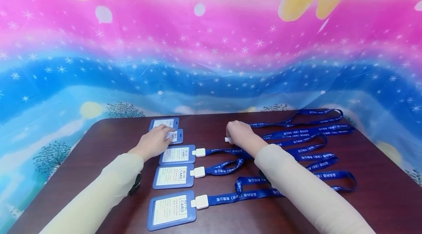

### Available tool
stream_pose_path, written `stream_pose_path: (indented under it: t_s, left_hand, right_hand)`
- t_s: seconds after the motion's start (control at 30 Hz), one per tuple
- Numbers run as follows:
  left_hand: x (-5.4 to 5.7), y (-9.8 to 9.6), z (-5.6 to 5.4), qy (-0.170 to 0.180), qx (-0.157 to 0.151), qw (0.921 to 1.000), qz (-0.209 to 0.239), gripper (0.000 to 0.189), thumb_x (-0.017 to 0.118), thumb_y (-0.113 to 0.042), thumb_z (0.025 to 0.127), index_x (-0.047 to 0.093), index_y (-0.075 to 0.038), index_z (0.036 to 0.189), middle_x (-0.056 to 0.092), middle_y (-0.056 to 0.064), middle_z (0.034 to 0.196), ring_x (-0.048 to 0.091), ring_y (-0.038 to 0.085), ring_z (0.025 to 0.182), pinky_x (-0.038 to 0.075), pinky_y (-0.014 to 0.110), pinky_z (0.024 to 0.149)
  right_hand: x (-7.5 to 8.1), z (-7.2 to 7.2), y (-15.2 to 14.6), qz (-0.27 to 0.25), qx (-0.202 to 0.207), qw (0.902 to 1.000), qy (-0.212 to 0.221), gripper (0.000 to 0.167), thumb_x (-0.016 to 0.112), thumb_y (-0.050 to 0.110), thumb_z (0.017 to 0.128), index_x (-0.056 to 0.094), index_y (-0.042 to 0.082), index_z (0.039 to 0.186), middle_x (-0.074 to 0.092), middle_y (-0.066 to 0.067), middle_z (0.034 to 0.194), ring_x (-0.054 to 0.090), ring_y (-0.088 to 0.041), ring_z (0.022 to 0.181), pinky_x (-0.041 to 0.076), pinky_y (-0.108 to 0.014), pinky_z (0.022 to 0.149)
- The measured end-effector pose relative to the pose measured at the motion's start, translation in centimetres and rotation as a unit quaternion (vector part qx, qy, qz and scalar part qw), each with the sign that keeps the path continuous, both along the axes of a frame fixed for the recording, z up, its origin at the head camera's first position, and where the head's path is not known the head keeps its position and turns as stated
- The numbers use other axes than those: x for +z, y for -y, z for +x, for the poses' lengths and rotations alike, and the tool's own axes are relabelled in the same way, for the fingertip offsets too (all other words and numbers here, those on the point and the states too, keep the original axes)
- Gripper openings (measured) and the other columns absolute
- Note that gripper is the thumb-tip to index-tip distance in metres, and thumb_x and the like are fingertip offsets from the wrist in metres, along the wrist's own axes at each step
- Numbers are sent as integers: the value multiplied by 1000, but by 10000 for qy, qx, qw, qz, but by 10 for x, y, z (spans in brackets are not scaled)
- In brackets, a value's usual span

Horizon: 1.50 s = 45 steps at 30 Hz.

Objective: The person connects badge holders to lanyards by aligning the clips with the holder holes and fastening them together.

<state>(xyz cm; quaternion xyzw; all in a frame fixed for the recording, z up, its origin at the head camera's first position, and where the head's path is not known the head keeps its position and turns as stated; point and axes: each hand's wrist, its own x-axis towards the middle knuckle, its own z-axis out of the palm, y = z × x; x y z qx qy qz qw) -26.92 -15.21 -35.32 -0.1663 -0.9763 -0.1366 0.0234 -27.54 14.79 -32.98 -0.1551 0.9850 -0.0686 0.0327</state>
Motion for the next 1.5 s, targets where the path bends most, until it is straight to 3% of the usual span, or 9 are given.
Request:
stream_pose_path:
  t_s: [0.27, 0.57, 0.7, 0.9, 1.13, 1.33, 1.5]
  left_hand:
    - [-6, -3, -11, 201, 126, 9995, -225, 44, 58, -19, 101, 54, -13, 144, 50, 17, 138, 47, 38, 128, 44, 60, 96]
    - [-11, -23, -9, 326, 132, 9994, -57, 44, 59, -22, 101, 53, -15, 144, 46, 18, 144, 41, 39, 133, 40, 62, 101]
    - [-9, -36, -7, 374, 78, 9993, 16, 44, 60, -22, 100, 55, -16, 143, 46, 17, 144, 41, 38, 134, 39, 61, 102]
    - [-4, -44, -8, 324, -1, 9995, -50, 43, 65, -22, 97, 59, -15, 139, 55, 12, 130, 51, 33, 122, 43, 57, 98]
    - [3, -44, -12, 457, -48, 9987, -207, 45, 69, -22, 94, 60, -17, 139, 51, 14, 140, 45, 39, 131, 38, 58, 105]
    - [9, -45, -10, 491, -90, 9984, -275, 47, 70, -21, 93, 60, -17, 139, 54, 14, 133, 50, 37, 124, 42, 55, 101]
    - [9, -46, -10, 503, -92, 9985, -195, 47, 71, -20, 93, 61, -15, 138, 51, 16, 141, 47, 39, 130, 39, 56, 104]
  right_hand:
    - [3, 0, 5, 39, 42, 10000, -7, 13, 74, 7, 87, 68, 9, 75, 60, -1, 73, 55, -17, 65, 49, -31, 63]
    - [-5, -3, 9, 74, 20, 9998, -189, 21, 72, 6, 89, 67, 11, 69, 59, -1, 69, 52, -19, 62, 47, -33, 62]
    - [-8, -3, 7, -213, -127, 9996, -121, 15, 74, 8, 88, 70, 11, 73, 62, -1, 72, 53, -18, 63, 48, -34, 63]
    - [-6, -3, 10, -366, -258, 9990, -24, 5, 76, 8, 86, 73, 10, 83, 65, -2, 80, 56, -19, 69, 51, -37, 73]
    - [-3, -7, 22, -345, -213, 9992, 26, 10, 74, 8, 87, 71, 10, 78, 63, -1, 75, 56, -18, 69, 50, -34, 70]
    - [-1, -12, 37, -284, -147, 9995, 69, 9, 73, 5, 87, 71, 10, 80, 62, -1, 77, 55, -18, 69, 49, -33, 67]
    - [-2, -16, 49, -322, -134, 9994, 90, 4, 75, 7, 86, 74, 10, 85, 66, -2, 84, 57, -17, 74, 51, -34, 73]
